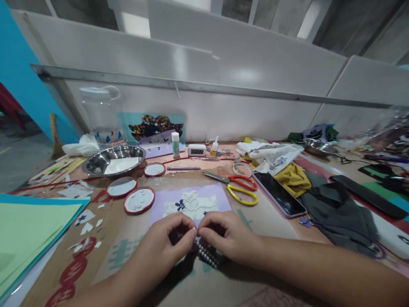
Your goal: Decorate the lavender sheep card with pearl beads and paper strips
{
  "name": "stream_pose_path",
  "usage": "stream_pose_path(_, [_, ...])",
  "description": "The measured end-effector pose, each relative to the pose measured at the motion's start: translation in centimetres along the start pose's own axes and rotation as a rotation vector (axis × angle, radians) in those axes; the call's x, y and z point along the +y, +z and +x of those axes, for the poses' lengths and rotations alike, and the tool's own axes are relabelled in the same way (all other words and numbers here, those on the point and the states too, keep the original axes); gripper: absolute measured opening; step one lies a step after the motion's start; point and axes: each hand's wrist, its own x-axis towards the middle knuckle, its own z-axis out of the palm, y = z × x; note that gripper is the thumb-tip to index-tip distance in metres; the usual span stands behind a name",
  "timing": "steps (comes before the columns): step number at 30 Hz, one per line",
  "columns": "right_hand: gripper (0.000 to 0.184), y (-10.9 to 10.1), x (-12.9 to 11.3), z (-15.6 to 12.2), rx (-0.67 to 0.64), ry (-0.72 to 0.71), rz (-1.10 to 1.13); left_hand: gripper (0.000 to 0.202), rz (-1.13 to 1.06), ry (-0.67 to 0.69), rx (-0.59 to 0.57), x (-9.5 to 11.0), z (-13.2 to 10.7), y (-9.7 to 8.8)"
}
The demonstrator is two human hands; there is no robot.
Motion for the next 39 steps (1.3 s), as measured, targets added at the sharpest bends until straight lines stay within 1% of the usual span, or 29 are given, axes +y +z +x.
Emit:
stream_pose_path(4, [0.02,0.07,-0.05,-0.06,0.026,0.01,0.001,0.03,-0.021,0.016,-0.016,-0.13,-0.06,-0.11])
stream_pose_path(9, [0.02,-0.02,0.04,0.0,0.008,0.016,-0.006,0.026,0.006,0.024,-0.002,-0.12,0.19,-0.11])
stream_pose_path(14, [0.017,-0.18,0.04,0.12,-0.01,0.017,0.012,0.026,-0.019,0.016,0.007,-0.13,0.05,-0.04])
stream_pose_path(19, [0.017,-0.42,-0.25,0.2,0.012,0.014,0.023,0.031,-0.036,0.064,0.014,0.11,-0.08,-0.3])
stream_pose_path(24, [0.016,-0.56,-0.48,0.25,-0.015,0.017,0.03,0.024,-0.011,0.074,0.017,0.19,-0.04,-0.5])
stream_pose_path(31, [0.016,-0.6,-0.51,0.16,-0.028,-0.011,0.018,0.022,-0.015,0.062,0.009,0.41,-0.09,-0.58])
stream_pose_path(39, [0.014,-0.71,-0.51,0.12,-0.031,-0.003,-0.002,0.02,0.019,0.065,-0.001,0.31,-0.16,-0.55])
